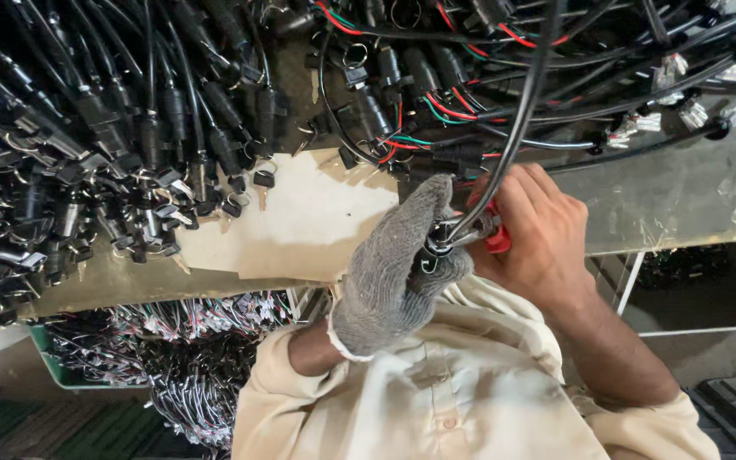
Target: The person picks up a black cable, strips and arranges its inner red, green and black wires, and fits a black connector onto the cable end, using pliers to crimp or tighten it. They place the finished cable with the pile of completed cables on the workbench and repeat the process on another cable.
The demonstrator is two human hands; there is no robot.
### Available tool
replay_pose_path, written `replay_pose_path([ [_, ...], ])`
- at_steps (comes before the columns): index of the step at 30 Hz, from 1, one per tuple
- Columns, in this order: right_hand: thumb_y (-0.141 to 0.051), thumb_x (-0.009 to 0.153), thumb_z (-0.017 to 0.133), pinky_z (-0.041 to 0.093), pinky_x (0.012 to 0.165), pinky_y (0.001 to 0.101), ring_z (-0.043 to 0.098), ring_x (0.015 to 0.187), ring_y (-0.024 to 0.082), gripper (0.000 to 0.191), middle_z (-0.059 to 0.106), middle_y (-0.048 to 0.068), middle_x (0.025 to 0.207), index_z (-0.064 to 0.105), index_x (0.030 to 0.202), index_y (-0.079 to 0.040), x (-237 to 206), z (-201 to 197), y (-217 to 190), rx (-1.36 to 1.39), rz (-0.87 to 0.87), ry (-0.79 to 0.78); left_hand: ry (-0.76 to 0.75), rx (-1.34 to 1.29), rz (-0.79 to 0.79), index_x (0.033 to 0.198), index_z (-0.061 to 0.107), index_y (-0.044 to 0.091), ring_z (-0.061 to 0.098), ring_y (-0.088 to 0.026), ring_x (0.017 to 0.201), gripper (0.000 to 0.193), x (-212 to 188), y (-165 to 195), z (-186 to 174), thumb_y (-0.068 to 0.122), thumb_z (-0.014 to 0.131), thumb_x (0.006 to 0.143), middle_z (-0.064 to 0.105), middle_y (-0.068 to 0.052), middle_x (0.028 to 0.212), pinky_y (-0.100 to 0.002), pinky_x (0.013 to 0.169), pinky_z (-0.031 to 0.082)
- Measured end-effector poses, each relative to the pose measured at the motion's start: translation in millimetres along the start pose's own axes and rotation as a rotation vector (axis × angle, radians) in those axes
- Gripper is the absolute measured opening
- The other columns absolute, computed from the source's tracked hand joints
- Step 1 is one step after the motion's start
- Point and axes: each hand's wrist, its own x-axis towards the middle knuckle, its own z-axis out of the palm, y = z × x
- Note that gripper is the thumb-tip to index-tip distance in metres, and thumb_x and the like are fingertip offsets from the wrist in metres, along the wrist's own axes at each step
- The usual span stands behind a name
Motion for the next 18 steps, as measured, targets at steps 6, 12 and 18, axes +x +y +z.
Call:
replay_pose_path([
  [6, -0.02, 0.069, 0.082, 0.052, 0.072, 0.0434, 0.064, 0.096, 0.034, 0.042, 0.065, 0.012, 0.1, 0.061, 0.101, -0.002, 4.3, -3.2, 6.0, -0.046, -0.081, 0.004, 0.048, 0.205, 0.099, 0.156, 0.034, 0.003, 0.064, -0.031, 0.107, 0.067, -7.3, -1.4, 10.7, 0.013, 0.071, 0.102, 0.064, -0.011, 0.134, -0.04, 0.093, 0.054],
  [12, -0.026, 0.083, 0.087, 0.049, 0.064, 0.0418, 0.065, 0.081, 0.029, 0.033, 0.065, 0.008, 0.089, 0.061, 0.092, -0.007, -0.5, -4.1, -1.5, -0.08, -0.012, 0.041, 0.006, 0.332, 0.157, 0.157, 0.033, 0.0, 0.065, -0.032, 0.107, 0.067, -5.7, -3.7, 11.5, 0.004, 0.069, 0.101, 0.067, -0.007, 0.136, -0.043, 0.091, 0.054],
  [18, -0.014, 0.072, 0.082, 0.047, 0.062, 0.0448, 0.063, 0.076, 0.033, 0.03, 0.061, 0.01, 0.08, 0.059, 0.09, -0.006, -11.5, -7.5, -12.9, -0.073, 0.134, -0.019, -0.101, 0.362, 0.104, 0.14, 0.059, 0.006, 0.067, -0.036, 0.106, 0.049, -9.2, -12.7, 7.7, 0.004, 0.067, 0.091, 0.068, -0.012, 0.127, -0.049, 0.088, 0.055],
])
